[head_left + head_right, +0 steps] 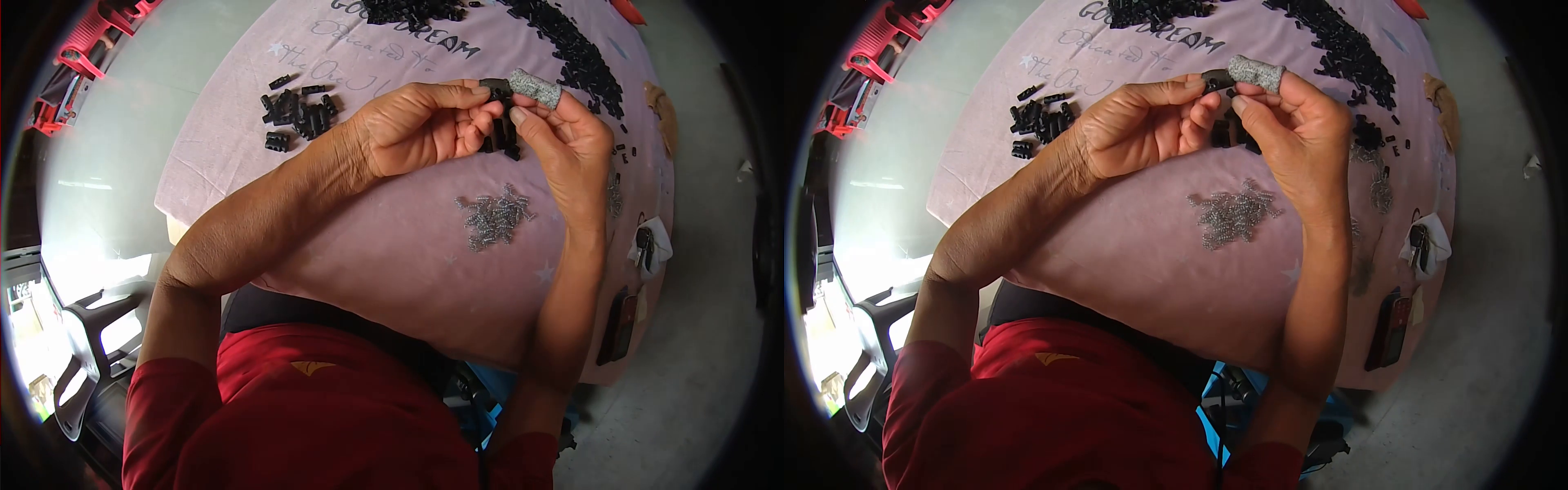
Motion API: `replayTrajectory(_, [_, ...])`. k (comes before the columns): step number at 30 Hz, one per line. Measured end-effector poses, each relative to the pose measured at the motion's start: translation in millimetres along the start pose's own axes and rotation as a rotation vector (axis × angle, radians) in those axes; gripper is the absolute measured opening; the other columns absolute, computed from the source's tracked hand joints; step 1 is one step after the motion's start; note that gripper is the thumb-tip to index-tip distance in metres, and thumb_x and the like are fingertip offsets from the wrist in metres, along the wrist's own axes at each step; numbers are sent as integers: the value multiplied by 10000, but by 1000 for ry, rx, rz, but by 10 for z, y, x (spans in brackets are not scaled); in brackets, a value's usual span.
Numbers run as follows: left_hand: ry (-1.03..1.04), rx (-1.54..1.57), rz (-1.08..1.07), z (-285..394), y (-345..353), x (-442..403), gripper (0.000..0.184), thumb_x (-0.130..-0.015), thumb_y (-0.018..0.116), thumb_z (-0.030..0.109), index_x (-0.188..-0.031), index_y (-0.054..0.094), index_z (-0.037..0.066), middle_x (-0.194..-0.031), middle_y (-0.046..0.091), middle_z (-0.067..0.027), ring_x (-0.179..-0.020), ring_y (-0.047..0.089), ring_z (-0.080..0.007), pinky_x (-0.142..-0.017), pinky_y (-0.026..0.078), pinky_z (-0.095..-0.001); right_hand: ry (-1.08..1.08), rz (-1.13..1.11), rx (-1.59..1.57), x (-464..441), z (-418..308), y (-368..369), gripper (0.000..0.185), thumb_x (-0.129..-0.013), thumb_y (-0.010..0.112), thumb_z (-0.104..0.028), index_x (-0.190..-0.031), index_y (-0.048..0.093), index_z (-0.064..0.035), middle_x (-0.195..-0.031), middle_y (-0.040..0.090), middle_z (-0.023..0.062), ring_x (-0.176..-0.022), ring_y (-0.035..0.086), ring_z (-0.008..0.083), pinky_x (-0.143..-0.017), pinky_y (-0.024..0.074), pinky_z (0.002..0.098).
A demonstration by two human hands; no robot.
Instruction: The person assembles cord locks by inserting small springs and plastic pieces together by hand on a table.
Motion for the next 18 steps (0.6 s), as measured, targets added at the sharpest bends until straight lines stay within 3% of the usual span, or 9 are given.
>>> replayTrajectory(11, [21,-23,-19,5,20,-8,157,-949,585,72,-1080,567,-14,-956,648,-88,-830,626,-121,-717,526,-239,12,84,-22,32,-54,115,150,-846,674,26,-992,674,59,-841,683,42,-720,603,46,-648,505,192])
replayTrajectory(18, [17,21,-6,-1,-20,-15,161,-947,587,70,-1067,566,-35,-970,648,-96,-834,633,-129,-712,530,-239,121,13,-54,22,-25,45,162,-863,668,-9,-1014,685,47,-848,687,35,-668,560,42,-622,476,187])
Point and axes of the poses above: each hand's wrist, its own x-axis away from the middle knuckle, its own y-axis out of the palm, z = x × y, the point moved 3 cm from there along -x, towards the middle knuckle
